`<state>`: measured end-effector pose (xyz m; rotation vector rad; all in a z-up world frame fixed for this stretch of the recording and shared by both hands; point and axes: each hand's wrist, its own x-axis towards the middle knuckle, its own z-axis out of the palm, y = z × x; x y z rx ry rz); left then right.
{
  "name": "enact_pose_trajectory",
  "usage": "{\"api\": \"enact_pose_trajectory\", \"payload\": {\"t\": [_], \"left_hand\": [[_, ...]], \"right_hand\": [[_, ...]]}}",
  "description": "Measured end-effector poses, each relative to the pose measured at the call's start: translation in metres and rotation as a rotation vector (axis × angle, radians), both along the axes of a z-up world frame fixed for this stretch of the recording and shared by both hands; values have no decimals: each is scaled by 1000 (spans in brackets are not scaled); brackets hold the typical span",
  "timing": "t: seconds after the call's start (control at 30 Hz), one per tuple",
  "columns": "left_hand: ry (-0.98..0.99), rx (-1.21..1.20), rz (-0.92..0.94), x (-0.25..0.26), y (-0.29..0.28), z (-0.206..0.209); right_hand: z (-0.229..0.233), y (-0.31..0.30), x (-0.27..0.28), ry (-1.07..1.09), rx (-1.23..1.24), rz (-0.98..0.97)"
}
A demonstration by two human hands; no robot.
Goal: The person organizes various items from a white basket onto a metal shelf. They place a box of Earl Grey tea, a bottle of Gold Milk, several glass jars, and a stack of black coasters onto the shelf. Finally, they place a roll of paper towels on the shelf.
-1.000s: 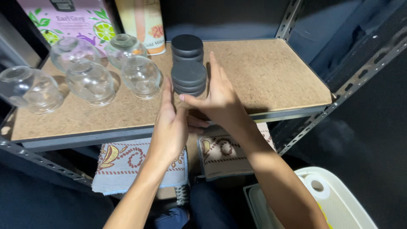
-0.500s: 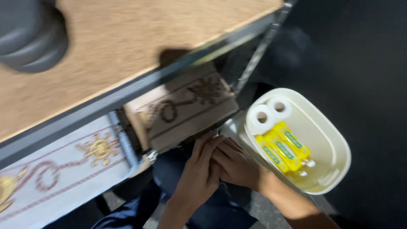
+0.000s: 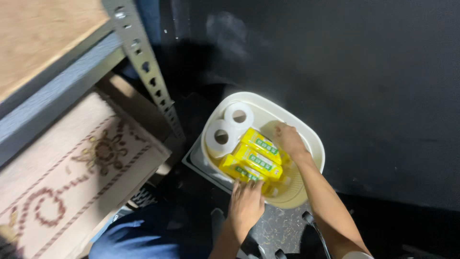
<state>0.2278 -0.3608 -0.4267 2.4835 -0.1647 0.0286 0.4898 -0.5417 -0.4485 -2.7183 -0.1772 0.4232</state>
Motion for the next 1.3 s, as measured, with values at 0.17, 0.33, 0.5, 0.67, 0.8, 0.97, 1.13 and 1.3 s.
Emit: {"api": "enact_pose_trajectory", "payload": {"t": [0.17,0.33,0.5,0.67,0.8,0.97,1.13,1.3], "left_hand": [[-151,7,-75,-7,1,-38],[-328,-106,-31,-1,9,-16],[-336,-51,-46,0,11,-10],[-305,-92,-69,0,14,-8],[-293,-322,-117,-1,22,-8],[-263,-388,-44,-29,51,27],[-90,-517,76,-75,81,35],[37,-763,352,-106,111,94]], "right_hand": [[-56,-11,23,239,30,-2],[-55,3,33,298,107,66],[-23,18,25,282,56,172],[-11,16,19,242,-4,167],[12,24,11,275,-24,107],[10,1,-8,26,-5,133],[43,-11,-64,-135,313,-79],[109,34,-156,245,865,-153]]}}
